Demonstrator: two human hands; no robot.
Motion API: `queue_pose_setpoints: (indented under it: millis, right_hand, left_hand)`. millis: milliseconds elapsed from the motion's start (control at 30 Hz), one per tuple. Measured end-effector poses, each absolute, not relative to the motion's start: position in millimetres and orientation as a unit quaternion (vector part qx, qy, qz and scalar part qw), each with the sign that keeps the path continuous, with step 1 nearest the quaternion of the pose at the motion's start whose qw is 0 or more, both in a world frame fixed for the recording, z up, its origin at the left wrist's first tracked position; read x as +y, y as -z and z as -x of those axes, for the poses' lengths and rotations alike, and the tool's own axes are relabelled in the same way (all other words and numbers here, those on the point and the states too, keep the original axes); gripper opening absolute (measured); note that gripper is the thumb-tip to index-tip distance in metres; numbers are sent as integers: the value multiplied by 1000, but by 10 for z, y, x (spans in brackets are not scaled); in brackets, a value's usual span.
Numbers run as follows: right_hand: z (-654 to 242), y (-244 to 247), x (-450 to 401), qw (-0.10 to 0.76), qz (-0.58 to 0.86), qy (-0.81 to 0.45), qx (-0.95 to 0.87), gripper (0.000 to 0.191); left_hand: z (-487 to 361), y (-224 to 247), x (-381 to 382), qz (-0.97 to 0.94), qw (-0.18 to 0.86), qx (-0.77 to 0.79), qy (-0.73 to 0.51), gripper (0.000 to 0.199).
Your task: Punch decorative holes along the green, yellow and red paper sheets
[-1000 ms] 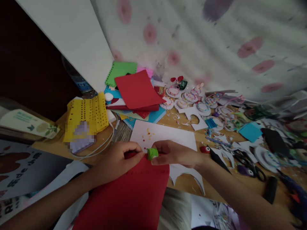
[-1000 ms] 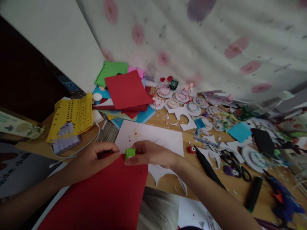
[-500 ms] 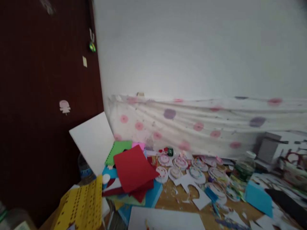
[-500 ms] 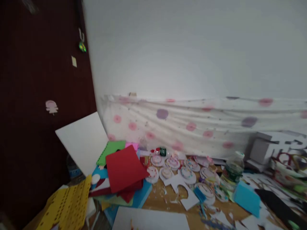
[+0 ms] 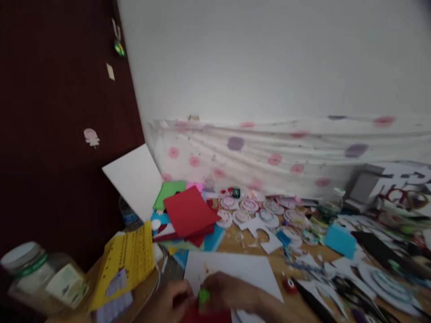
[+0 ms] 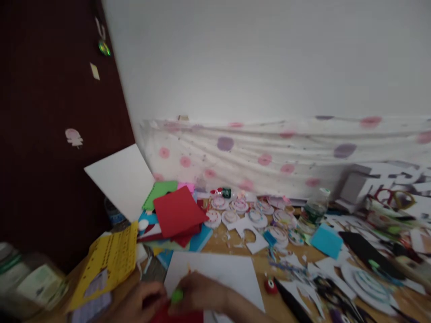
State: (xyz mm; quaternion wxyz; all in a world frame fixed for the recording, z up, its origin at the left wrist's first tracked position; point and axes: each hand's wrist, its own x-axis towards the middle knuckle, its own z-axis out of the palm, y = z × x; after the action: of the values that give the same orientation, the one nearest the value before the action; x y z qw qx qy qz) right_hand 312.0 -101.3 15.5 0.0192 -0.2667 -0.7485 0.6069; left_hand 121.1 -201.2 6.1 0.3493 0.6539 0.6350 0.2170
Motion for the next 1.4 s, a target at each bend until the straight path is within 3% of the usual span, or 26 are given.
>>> queue_pose_setpoints:
  millis: [133,267,633,967,1400]
  right_hand:
    - [-3156,-10,-1090,43,262,-742,-615,30]
    - [-3113,-10,-982,6,275,-811,-517,35]
    - [-2972,-77,-942,-35,262,-790,-553,24]
    - [-2904,-142,-921,-34,285,-744,-603,35]
    - [-2983,-122,-864,-28,259,-749,-609,32]
  left_hand:
    - [-1244,-119,-2021,-656,383,600,-250,26]
    - [-1251,-209,-2017,-634,403,605,-265,29]
    - [-1184,-122,-1988,-619,413,611,-271,27]
    - [-1151,-48,-1947,-606,412,619,-281,29]
    - [-1149,-72,-1914,-607,413,621,-274,28]
